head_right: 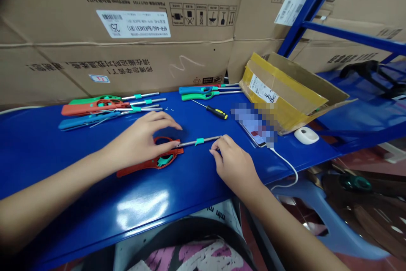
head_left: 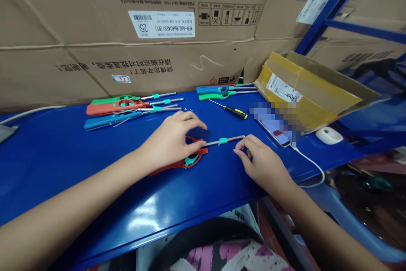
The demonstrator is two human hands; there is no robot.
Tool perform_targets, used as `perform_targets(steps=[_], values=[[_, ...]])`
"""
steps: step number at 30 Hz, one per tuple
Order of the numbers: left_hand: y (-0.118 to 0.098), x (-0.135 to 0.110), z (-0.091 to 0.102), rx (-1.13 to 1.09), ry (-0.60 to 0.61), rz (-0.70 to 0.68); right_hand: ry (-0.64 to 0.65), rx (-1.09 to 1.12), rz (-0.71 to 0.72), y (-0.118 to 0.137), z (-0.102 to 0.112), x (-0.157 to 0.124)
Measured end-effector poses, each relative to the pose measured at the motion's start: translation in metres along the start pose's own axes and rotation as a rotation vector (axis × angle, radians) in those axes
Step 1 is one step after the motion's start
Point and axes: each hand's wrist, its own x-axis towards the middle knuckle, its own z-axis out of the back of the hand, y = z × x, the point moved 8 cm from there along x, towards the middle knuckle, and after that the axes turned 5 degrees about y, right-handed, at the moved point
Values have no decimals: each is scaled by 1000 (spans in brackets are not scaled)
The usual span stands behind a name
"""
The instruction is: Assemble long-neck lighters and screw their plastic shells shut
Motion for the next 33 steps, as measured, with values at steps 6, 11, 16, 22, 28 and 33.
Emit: perform_targets(steps=[6, 11, 16, 22, 28, 33], values=[[51, -57, 32, -23, -60, 109, -1, 119, 176, 23, 13, 12], [66, -71, 21, -112, 29, 194, 57, 62, 287, 67, 20, 86], [53, -78, 3, -89, 48, 217, 193, -7, 214, 84, -16, 170], [49, -88, -2, -66, 79, 239, 249, 0, 159, 81, -41, 196], [52, -92, -1, -46, 106, 264, 129, 85, 211, 84, -11, 180], [49, -95, 11, -51, 68, 292, 234, 182, 468, 106, -3, 121]])
